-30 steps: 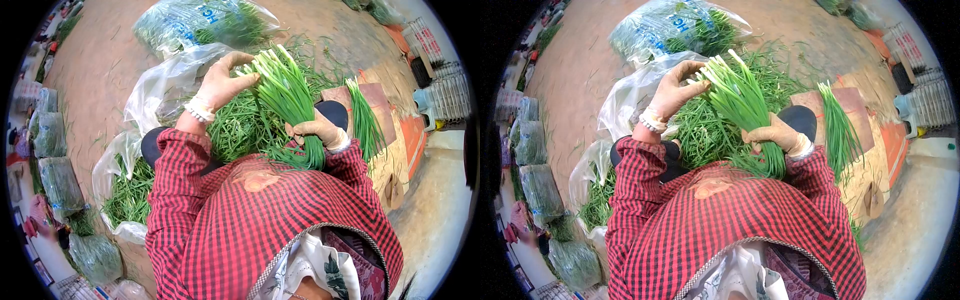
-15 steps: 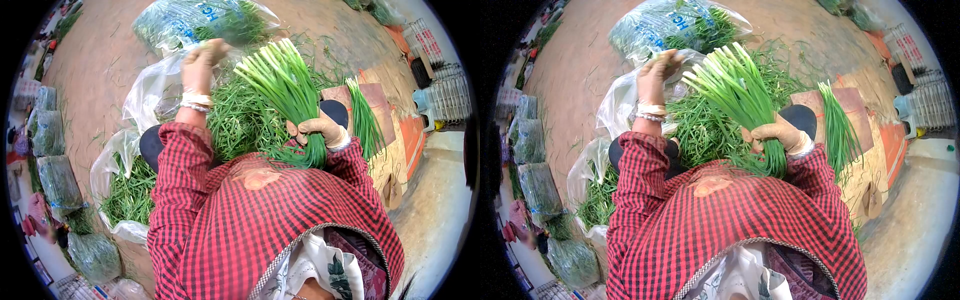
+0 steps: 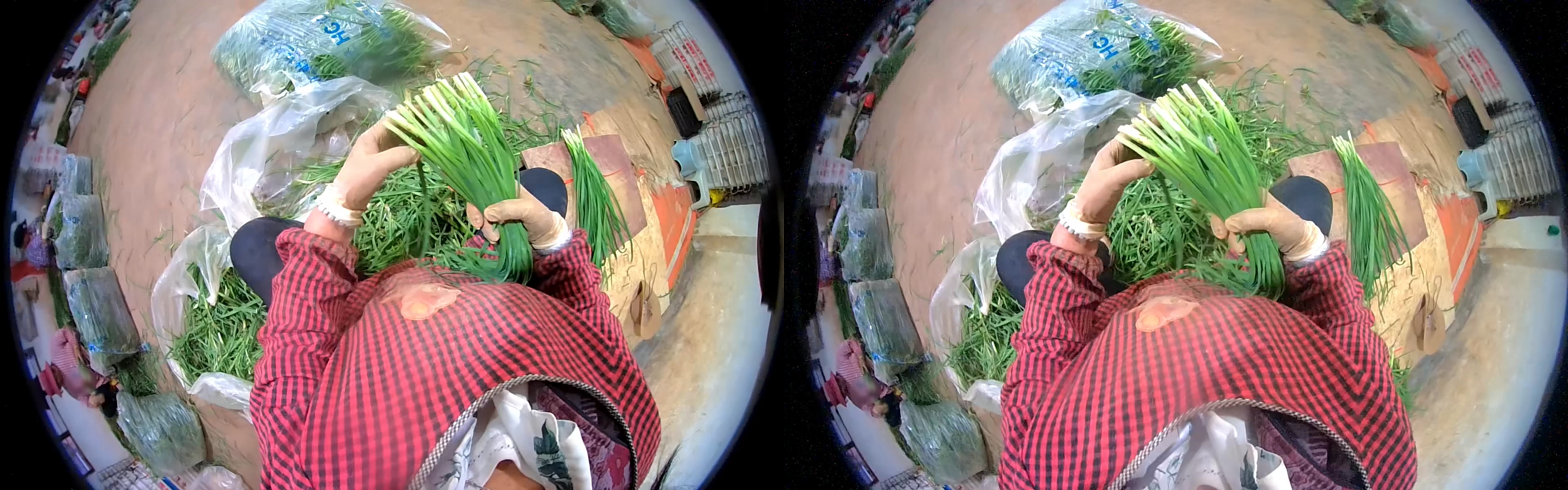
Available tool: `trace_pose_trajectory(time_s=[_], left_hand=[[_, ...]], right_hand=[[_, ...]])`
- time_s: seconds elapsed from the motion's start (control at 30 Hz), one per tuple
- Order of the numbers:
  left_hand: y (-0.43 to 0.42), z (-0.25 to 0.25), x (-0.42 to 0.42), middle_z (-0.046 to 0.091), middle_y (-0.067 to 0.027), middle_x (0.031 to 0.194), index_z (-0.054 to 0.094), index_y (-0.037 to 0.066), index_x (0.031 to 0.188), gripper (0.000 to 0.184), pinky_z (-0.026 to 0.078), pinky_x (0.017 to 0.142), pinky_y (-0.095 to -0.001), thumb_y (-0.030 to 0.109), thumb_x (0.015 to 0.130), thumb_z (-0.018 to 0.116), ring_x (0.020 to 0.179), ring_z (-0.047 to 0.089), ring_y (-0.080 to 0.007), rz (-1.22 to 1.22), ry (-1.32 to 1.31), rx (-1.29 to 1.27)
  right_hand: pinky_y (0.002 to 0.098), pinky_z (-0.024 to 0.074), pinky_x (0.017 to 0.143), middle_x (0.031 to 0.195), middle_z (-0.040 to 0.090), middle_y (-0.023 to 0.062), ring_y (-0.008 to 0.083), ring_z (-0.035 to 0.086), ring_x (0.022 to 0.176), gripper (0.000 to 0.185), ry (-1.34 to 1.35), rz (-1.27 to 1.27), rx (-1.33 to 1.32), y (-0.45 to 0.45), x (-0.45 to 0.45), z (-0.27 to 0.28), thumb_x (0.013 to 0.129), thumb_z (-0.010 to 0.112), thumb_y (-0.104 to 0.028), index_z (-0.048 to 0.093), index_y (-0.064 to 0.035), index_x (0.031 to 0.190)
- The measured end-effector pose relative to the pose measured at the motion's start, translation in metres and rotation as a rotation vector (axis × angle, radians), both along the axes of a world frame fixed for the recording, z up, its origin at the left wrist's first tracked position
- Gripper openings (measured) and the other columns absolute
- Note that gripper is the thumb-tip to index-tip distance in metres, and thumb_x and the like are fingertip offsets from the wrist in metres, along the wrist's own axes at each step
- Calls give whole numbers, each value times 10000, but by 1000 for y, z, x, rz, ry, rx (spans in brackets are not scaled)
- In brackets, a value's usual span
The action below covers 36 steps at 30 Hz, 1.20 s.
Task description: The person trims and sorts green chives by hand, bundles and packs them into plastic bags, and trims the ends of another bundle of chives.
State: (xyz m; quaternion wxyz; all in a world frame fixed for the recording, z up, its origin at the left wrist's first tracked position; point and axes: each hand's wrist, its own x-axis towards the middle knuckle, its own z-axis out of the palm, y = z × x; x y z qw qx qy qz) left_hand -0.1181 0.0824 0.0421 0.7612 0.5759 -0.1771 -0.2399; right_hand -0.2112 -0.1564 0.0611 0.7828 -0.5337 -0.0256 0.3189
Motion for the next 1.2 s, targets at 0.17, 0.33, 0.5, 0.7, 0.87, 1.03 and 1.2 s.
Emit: trace_pose_trajectory(time_s=[0.17, 0.33, 0.5, 0.7, 0.87, 1.03, 1.2], left_hand=[[-4, 4, -13, 417, -72, 1389, 312, 34, 1418, 732, 235, 1099, -344, 211, 802, 666, 1288, 375, -211, -71, 96, -293], [3, -9, -9, 434, -60, 1370, 317, 51, 1407, 748, 249, 1091, -358, 364, 832, 679, 1263, 396, -206, 98, 136, -185], [-1, 5, 3, 623, -92, 1025, 462, 26, 1214, 453, 432, 949, -335, 202, 850, 666, 1049, 559, -195, 273, 290, -532], [25, 21, 21, 631, -93, 870, 439, -28, 1220, 374, 504, 898, -393, 94, 891, 570, 914, 633, -237, 337, 258, -666], [26, 50, 13, 607, -76, 856, 503, -10, 1177, 351, 489, 858, -363, 100, 855, 588, 871, 602, -220, 268, 179, -474], [-4, 64, -10, 663, -105, 859, 604, -7, 974, 229, 511, 708, -289, 136, 798, 627, 736, 619, -169, 123, 167, -251], [-13, 67, -13, 645, -86, 817, 582, 21, 1017, 301, 505, 669, -299, 195, 780, 645, 712, 614, -183, 52, 150, -195]], right_hand=[[234, 466, 557, 848, 610, 79, 130, 583, 621, 418, -108, -20, -359, 16, 6, -6, 846, 603, -149, 492, 0, 1220], [406, 516, 701, 999, 637, 165, 329, 654, 822, 754, -629, 3, -1284, 50, 9, 3, 774, 645, -273, 303, -11, 1393], [418, 526, 722, 1145, 549, 249, 347, 634, 885, 940, -869, 30, -1399, 80, 11, -1, 739, 678, -337, 152, 44, 1419], [384, 456, 904, 1230, 517, 200, 317, 559, 1078, 760, -876, 122, -1067, 63, 36, 25, 783, 695, -341, 346, 1, 1364], [329, 353, 1019, 1186, 544, 87, 195, 483, 1160, 430, -934, -240, -568, 45, 77, 68, 867, 666, -251, 553, -41, 1225], [204, 488, 572, 908, 620, 60, 77, 598, 709, 270, -747, -257, -239, 70, 88, 79, 897, 635, -206, 622, -6, 1077], [218, 502, 575, 844, 655, 64, 95, 617, 712, 265, -565, -267, -247, 59, 84, 73, 929, 579, -216, 632, -7, 1084]])
